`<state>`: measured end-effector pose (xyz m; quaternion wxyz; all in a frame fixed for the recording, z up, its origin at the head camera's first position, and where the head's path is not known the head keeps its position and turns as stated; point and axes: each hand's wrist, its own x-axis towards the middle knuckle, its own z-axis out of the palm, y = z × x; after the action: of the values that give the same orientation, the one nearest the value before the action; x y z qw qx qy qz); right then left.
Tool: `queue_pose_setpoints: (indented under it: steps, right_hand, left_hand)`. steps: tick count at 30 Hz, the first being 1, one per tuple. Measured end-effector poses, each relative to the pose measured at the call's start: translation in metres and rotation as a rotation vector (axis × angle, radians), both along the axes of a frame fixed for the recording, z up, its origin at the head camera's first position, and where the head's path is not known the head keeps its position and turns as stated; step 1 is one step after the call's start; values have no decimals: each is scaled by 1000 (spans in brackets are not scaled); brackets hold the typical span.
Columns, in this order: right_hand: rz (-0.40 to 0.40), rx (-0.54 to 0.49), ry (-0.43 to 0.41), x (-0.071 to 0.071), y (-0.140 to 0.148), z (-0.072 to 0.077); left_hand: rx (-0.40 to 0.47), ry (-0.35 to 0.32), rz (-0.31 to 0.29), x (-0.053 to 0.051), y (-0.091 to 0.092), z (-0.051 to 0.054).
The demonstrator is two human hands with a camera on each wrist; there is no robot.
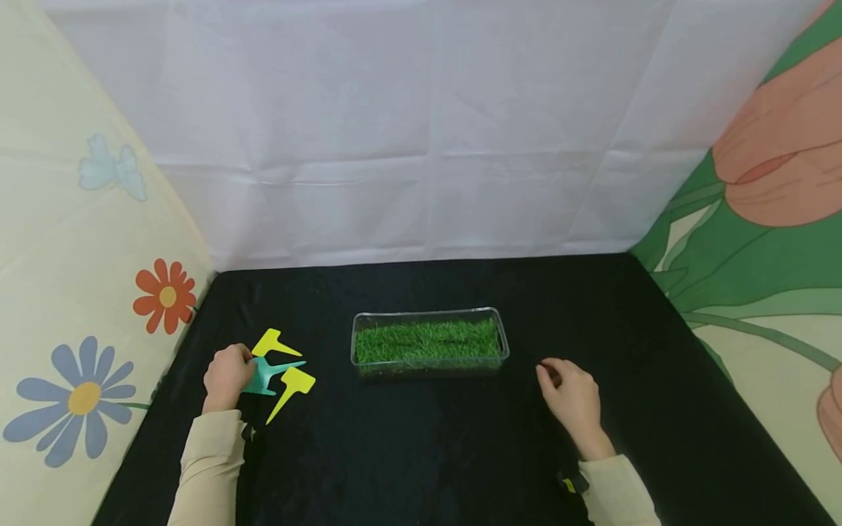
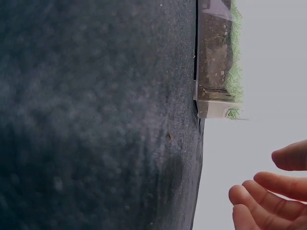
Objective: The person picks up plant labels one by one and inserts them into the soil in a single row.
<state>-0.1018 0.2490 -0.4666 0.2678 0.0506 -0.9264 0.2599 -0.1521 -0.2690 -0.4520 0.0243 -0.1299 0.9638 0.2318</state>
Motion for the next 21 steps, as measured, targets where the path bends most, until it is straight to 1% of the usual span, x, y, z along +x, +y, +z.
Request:
queue_pose_setpoints:
  steps: [2, 5, 11, 14, 17, 21]
  right_hand:
    - [2, 1, 1, 0, 0, 0]
    - [2, 1, 0, 1, 0, 0]
    - [4, 1, 6, 0, -1, -1]
    - [8, 2, 13, 0, -1, -1]
    - [11, 0, 11, 0, -1, -2]
    - [12, -2, 1, 0, -2, -2]
  left_hand:
    - [12, 19, -11, 0, -1, 1]
    - [47, 54, -58, 0, -4, 2]
    - [101, 154, -211, -5, -8, 6]
    - [111, 211, -271, -6, -8, 7]
    - [114, 270, -300, -6, -8, 7]
    - [116, 360, -305, -4, -2, 9]
